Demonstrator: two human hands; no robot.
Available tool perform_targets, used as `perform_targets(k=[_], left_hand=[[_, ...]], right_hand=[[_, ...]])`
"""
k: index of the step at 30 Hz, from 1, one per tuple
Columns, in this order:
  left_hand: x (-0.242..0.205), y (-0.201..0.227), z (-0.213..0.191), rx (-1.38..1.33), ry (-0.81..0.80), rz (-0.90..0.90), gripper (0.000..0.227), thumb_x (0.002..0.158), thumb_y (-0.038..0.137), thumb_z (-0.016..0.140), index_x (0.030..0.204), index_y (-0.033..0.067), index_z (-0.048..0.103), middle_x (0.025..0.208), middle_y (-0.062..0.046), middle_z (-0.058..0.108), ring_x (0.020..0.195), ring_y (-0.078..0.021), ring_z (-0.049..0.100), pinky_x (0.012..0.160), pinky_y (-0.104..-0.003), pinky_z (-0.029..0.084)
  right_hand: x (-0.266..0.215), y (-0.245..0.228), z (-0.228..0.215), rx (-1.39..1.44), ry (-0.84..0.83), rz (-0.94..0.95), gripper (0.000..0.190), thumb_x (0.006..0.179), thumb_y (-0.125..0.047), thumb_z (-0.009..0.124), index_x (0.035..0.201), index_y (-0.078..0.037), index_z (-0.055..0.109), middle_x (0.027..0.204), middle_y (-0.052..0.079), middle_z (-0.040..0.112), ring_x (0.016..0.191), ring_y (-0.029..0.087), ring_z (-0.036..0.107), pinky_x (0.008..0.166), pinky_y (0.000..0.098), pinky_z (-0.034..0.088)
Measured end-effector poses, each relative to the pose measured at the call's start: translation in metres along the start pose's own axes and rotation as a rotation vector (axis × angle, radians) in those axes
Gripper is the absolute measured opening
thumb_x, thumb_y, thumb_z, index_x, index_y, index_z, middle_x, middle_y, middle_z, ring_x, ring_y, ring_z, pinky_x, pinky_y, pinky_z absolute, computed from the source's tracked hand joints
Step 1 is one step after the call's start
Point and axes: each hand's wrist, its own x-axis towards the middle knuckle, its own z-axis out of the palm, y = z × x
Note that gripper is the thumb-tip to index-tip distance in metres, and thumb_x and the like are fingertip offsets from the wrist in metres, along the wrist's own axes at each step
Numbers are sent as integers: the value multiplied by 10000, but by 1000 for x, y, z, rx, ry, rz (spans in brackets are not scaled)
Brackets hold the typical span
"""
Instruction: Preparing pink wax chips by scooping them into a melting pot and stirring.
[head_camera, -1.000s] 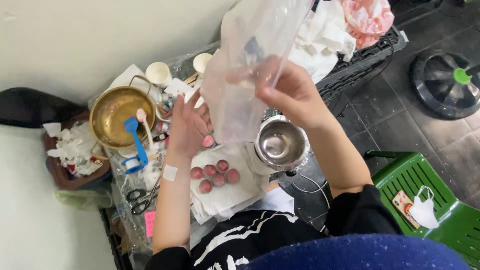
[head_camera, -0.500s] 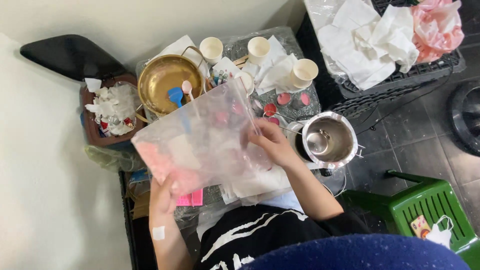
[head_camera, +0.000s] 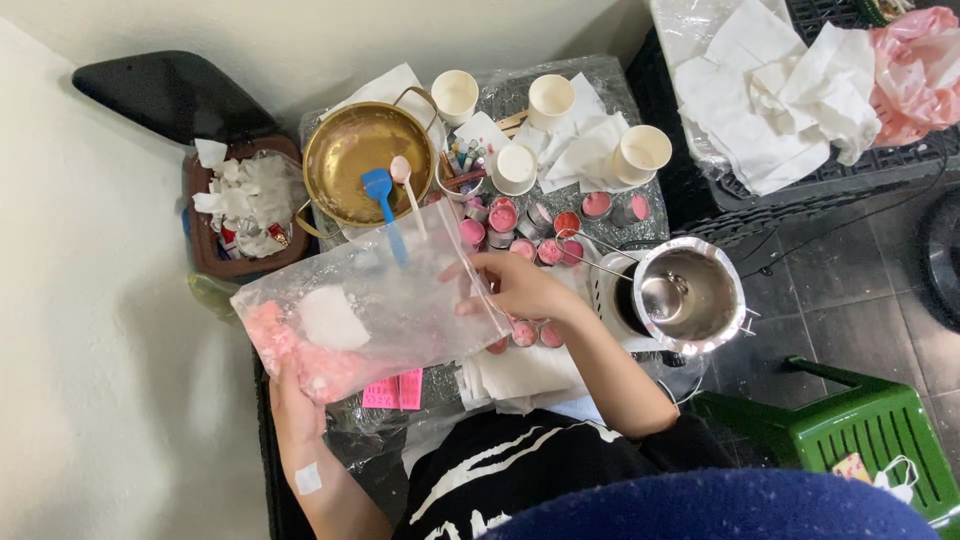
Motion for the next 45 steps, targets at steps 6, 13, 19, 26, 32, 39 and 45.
perform_targets(k=[6,13,19,26,32,39,45], left_hand=[[2,12,10,146,-119,149,561,1106,297,407,1590,32,305,1546,-99,494,1378,-218,528,1132,-356,435],[-1,24,45,393,-52,266,540,1124,287,415,1571,-13,375,1523,-157,512,1340,-255,517,1112,-385,421],[2,27,41,173,22,233,574,1132,398,328,1537,-1,404,1501,-158,540,1333,-246,575,1117,-380,467],[-9,29,39,130,7,248,590,1126,410,328,1532,-13,388,1499,-157,529,1337,-255,561,1116,-387,458],[-12,31,44,285,98,275,582,1143,396,327,1508,-42,445,1476,-164,550,1304,-231,565,1091,-347,449],[-5,33,63,197,-11,283,582,1128,393,333,1531,-19,409,1489,-142,538,1318,-228,564,1106,-357,459],[-15,48,124,83,-176,131,594,1099,415,351,1538,16,394,1473,-113,533,1294,-215,562,1065,-359,475]], right_hand=[[-5,-44,17,-560,216,141,766,560,-574,912,1098,-67,713,934,72,712,816,223,678,747,353,520],[6,-23,18,-667,332,-281,948,582,-552,929,1246,4,542,1170,176,632,1031,340,641,851,404,514],[50,86,29,361,472,-300,352,1084,-191,634,1381,-16,567,1324,121,595,1074,274,610,917,380,515],[101,76,30,-677,482,-35,572,819,43,589,1371,-109,583,1101,183,685,904,390,685,728,459,542],[85,29,28,-577,676,-304,265,934,28,632,1184,-44,683,1086,165,703,949,342,687,795,411,553],[-66,-16,24,0,949,-519,118,1119,-107,412,1212,-36,422,936,137,633,671,143,549,610,289,466],[-157,8,-3,97,958,-630,118,1113,-180,468,1142,-65,466,874,125,621,583,137,566,535,227,437]])
